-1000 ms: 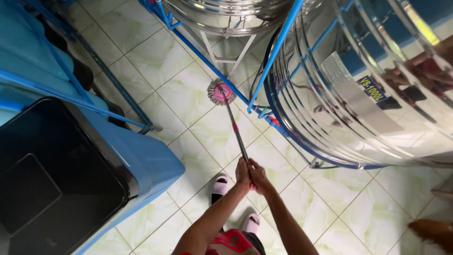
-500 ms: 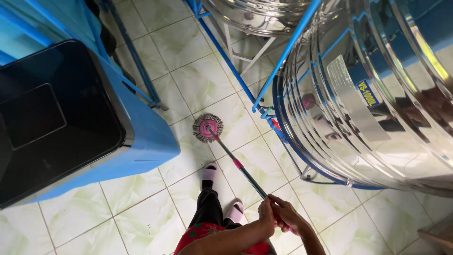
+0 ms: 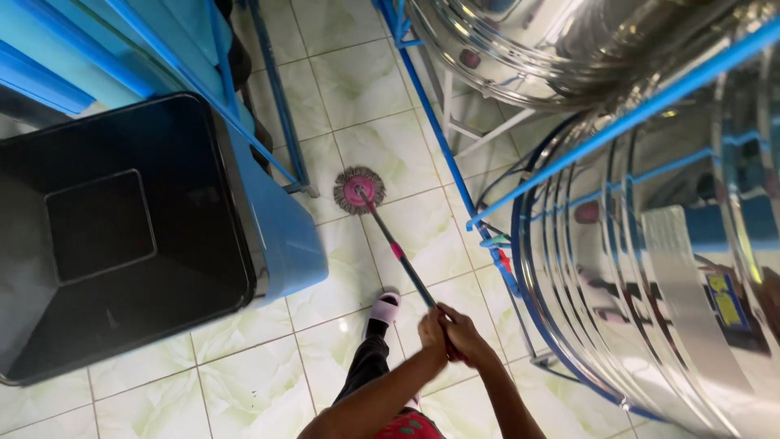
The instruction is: Mop the tiled floor in a water filtration or storage area.
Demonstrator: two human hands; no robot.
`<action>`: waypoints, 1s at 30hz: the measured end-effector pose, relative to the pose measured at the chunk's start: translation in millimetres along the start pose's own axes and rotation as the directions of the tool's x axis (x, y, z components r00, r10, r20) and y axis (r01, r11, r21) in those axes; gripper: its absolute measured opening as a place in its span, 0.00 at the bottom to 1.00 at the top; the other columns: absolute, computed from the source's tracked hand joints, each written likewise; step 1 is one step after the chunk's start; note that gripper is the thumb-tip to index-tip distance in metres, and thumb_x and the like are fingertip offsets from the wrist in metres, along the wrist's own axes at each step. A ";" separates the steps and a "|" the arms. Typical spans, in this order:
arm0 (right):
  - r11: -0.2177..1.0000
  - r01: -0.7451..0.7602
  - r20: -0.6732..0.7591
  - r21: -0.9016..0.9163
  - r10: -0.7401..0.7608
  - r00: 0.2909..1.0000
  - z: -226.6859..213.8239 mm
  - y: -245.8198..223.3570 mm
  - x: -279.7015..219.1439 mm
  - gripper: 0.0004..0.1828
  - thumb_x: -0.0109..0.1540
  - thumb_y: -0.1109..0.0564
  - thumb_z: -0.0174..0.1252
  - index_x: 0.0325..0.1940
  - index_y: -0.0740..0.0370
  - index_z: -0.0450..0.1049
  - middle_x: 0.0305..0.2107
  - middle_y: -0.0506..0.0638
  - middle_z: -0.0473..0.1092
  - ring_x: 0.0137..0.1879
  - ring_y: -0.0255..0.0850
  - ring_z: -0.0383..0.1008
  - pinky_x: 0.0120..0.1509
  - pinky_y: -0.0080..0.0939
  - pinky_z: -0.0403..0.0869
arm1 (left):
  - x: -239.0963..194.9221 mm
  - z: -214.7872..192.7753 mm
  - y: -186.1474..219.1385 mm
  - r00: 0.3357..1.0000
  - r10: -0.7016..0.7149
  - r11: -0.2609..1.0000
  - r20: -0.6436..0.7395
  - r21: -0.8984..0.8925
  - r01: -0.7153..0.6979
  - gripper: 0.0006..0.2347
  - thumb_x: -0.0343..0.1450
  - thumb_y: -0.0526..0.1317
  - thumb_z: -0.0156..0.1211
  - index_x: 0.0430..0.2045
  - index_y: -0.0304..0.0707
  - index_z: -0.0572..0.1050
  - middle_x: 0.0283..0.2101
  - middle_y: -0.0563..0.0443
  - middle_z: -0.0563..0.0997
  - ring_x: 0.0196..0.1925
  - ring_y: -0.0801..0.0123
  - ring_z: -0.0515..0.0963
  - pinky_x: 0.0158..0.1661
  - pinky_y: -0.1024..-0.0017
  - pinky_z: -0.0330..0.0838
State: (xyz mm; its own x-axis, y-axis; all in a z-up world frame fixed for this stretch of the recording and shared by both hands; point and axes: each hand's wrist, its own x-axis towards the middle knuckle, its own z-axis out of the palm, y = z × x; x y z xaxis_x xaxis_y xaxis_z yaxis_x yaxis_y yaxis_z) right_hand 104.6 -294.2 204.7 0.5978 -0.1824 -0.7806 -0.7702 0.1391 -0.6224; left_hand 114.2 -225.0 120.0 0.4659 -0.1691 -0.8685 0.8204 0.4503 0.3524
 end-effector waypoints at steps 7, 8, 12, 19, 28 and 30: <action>0.998 0.023 0.108 0.061 -0.030 0.994 87.0 -115.2 107.5 0.25 0.71 0.51 0.44 0.74 0.46 0.64 0.14 0.51 0.64 0.11 0.38 0.58 0.12 0.40 0.55 | 139.6 -0.3 147.9 0.940 0.341 0.935 0.014 0.101 -0.340 0.23 0.75 0.47 0.47 0.69 0.58 0.55 0.45 0.47 0.79 0.42 0.60 0.77 0.37 0.60 0.76; 0.998 0.014 0.103 0.055 -0.020 0.994 98.3 -122.1 110.5 0.25 0.71 0.50 0.43 0.75 0.44 0.63 0.13 0.50 0.63 0.11 0.37 0.57 0.12 0.39 0.54 | 144.3 -5.7 162.1 0.947 0.318 0.940 0.039 0.115 -0.321 0.23 0.76 0.46 0.45 0.68 0.57 0.57 0.44 0.47 0.79 0.40 0.60 0.77 0.34 0.61 0.75; 0.999 0.005 0.078 0.045 -0.008 0.997 116.9 -120.6 104.0 0.26 0.72 0.48 0.42 0.76 0.40 0.59 0.14 0.49 0.63 0.13 0.36 0.57 0.13 0.37 0.54 | 121.2 -21.3 190.3 0.973 0.221 0.936 0.074 0.264 -0.232 0.19 0.76 0.48 0.44 0.64 0.55 0.67 0.41 0.47 0.79 0.35 0.63 0.75 0.27 0.62 0.71; 0.978 -0.055 -0.007 0.203 0.057 0.998 79.2 -6.6 30.1 0.27 0.71 0.45 0.45 0.76 0.38 0.60 0.14 0.48 0.62 0.13 0.35 0.55 0.14 0.35 0.51 | 101.1 -65.2 55.2 0.996 0.064 0.908 0.068 0.410 -0.086 0.22 0.81 0.57 0.41 0.58 0.41 0.72 0.41 0.44 0.80 0.34 0.64 0.77 0.26 0.64 0.72; 0.858 0.007 -0.170 0.513 0.094 0.981 76.6 192.4 -88.0 0.29 0.69 0.46 0.50 0.76 0.47 0.62 0.13 0.45 0.60 0.13 0.34 0.55 0.14 0.37 0.52 | -48.5 -141.9 -65.4 0.986 -0.076 0.619 0.150 0.783 -0.072 0.26 0.78 0.56 0.38 0.74 0.69 0.46 0.66 0.47 0.69 0.60 0.55 0.74 0.54 0.58 0.74; 0.827 0.047 -0.231 0.560 0.101 0.968 82.9 215.7 -94.9 0.29 0.69 0.45 0.49 0.75 0.48 0.62 0.12 0.47 0.59 0.12 0.35 0.54 0.14 0.38 0.51 | -38.3 -161.0 -90.2 0.971 -0.102 0.537 0.214 0.834 -0.127 0.27 0.78 0.55 0.39 0.75 0.71 0.44 0.74 0.48 0.59 0.69 0.53 0.67 0.61 0.58 0.68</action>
State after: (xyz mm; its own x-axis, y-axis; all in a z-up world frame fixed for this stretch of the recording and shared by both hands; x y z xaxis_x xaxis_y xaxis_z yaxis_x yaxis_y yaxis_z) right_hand -99.9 -166.1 139.7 0.4490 -0.3875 -0.8052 -0.4849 0.6513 -0.5838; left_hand -31.0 -118.0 65.3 0.4399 -0.3980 -0.8050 0.6579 -0.4674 0.5906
